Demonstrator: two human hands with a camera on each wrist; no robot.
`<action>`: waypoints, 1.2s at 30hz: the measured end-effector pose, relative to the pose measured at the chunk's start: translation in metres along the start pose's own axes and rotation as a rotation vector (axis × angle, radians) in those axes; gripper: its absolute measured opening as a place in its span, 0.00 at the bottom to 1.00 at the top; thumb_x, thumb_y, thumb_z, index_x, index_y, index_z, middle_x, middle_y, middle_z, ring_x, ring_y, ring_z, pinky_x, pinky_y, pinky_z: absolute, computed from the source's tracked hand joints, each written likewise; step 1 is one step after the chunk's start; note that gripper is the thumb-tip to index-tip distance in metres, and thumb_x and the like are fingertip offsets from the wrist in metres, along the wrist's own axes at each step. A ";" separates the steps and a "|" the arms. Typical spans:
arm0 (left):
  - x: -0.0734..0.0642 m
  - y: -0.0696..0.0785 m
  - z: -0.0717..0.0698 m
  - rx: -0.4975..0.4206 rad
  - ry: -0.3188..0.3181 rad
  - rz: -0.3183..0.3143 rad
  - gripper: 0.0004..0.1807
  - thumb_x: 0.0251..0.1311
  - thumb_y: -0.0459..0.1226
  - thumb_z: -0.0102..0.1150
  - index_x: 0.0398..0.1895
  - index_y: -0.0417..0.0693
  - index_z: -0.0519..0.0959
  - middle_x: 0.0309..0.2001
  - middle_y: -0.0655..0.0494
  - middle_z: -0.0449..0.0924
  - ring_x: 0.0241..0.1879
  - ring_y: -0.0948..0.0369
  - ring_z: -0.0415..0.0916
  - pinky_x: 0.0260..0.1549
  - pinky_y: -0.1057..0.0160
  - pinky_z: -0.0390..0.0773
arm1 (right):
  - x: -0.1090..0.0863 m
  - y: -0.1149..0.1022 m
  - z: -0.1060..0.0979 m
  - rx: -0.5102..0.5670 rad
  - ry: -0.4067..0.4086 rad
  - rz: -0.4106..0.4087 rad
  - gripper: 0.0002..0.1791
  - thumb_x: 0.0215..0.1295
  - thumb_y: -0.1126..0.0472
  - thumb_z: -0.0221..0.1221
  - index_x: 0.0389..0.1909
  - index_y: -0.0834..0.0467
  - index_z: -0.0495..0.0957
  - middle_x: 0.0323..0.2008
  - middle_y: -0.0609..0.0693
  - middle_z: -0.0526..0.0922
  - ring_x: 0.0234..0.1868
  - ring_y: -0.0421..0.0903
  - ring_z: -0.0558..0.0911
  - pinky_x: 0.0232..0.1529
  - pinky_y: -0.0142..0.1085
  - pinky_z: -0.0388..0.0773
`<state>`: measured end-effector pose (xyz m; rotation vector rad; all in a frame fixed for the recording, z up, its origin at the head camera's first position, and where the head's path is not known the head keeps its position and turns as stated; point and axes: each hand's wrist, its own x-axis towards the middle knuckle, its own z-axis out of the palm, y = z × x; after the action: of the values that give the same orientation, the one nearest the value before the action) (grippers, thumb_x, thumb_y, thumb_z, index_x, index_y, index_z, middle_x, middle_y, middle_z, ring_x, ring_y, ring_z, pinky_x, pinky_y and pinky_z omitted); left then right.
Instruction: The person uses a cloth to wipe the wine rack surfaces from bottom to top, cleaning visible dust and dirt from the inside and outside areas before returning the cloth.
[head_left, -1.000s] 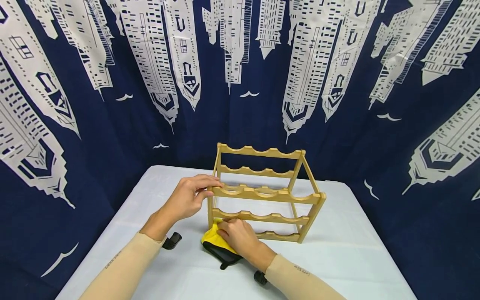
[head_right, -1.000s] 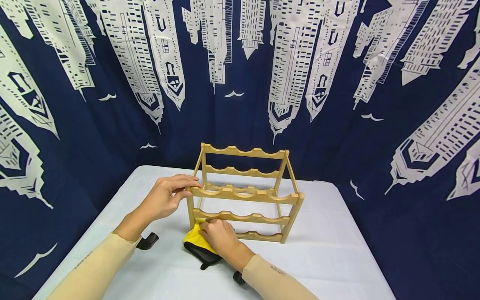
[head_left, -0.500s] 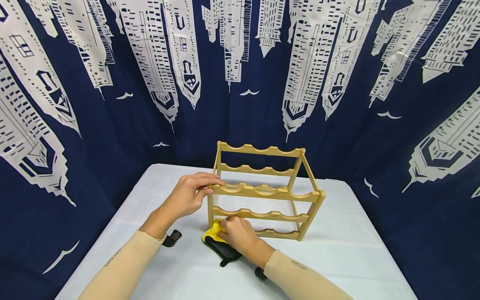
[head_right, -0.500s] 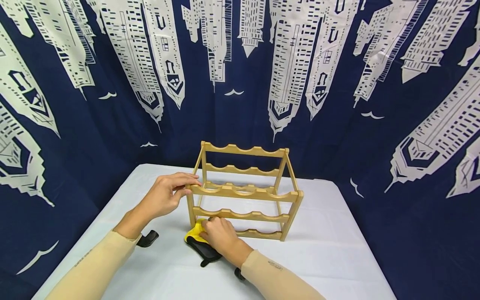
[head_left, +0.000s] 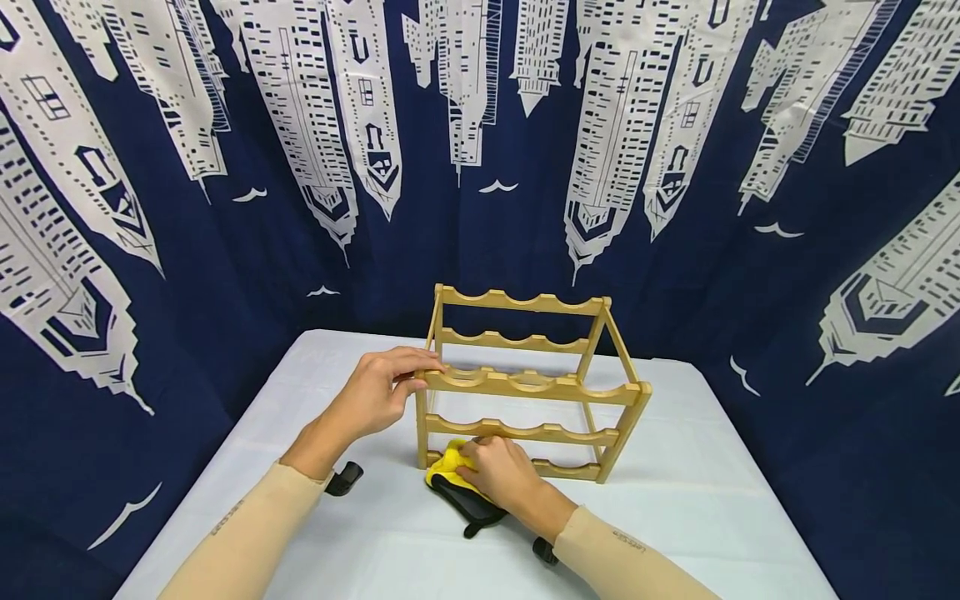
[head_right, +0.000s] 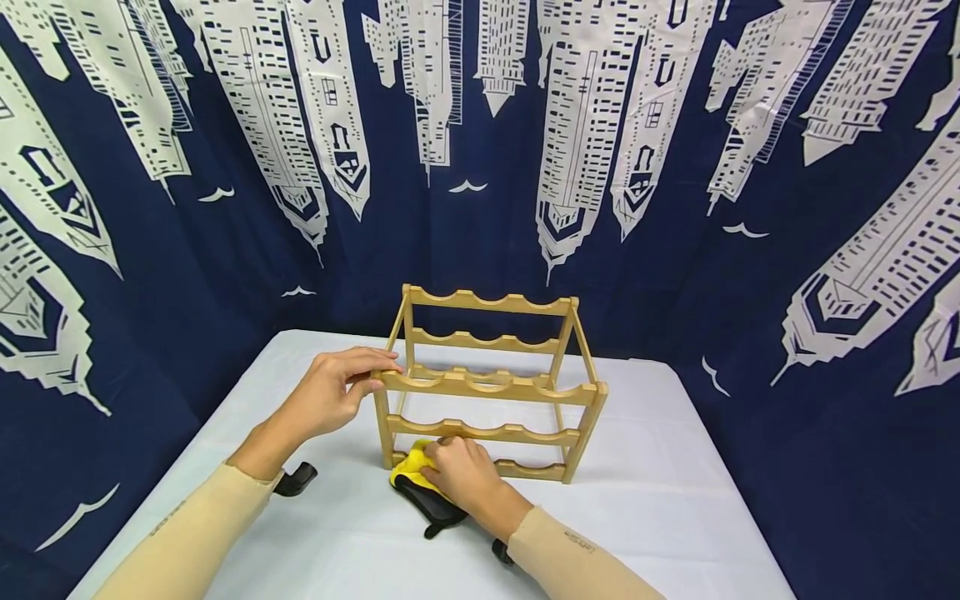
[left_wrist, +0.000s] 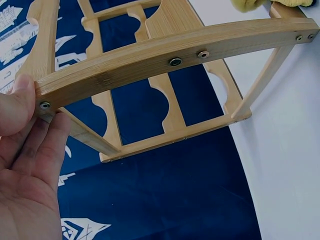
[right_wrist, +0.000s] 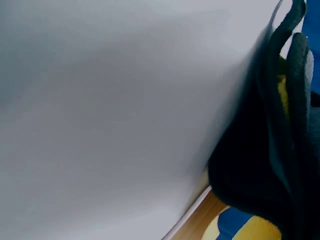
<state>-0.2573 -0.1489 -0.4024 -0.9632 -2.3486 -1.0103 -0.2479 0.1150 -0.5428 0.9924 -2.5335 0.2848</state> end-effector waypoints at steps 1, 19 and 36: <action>0.000 0.000 0.000 -0.001 -0.004 -0.002 0.17 0.73 0.25 0.75 0.61 0.46 0.95 0.62 0.47 0.95 0.61 0.47 0.94 0.50 0.56 0.98 | -0.002 0.001 0.001 0.005 0.014 -0.002 0.11 0.70 0.53 0.84 0.44 0.53 0.94 0.35 0.45 0.96 0.32 0.44 0.93 0.28 0.35 0.89; 0.000 0.001 0.001 -0.009 -0.018 -0.015 0.18 0.74 0.25 0.74 0.62 0.46 0.94 0.65 0.46 0.94 0.63 0.48 0.94 0.55 0.54 0.98 | -0.029 0.027 -0.009 0.064 0.106 0.048 0.17 0.66 0.53 0.85 0.49 0.57 0.95 0.40 0.50 1.00 0.31 0.45 0.96 0.33 0.37 0.94; 0.000 -0.002 0.004 -0.010 0.020 0.039 0.16 0.71 0.24 0.76 0.59 0.43 0.94 0.61 0.46 0.96 0.60 0.48 0.95 0.52 0.59 0.97 | -0.074 0.067 -0.035 -0.024 0.117 0.114 0.18 0.61 0.53 0.88 0.45 0.56 0.95 0.35 0.49 0.98 0.30 0.46 0.93 0.28 0.34 0.89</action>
<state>-0.2596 -0.1469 -0.4057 -0.9948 -2.3017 -1.0127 -0.2336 0.2199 -0.5465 0.7992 -2.4845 0.3346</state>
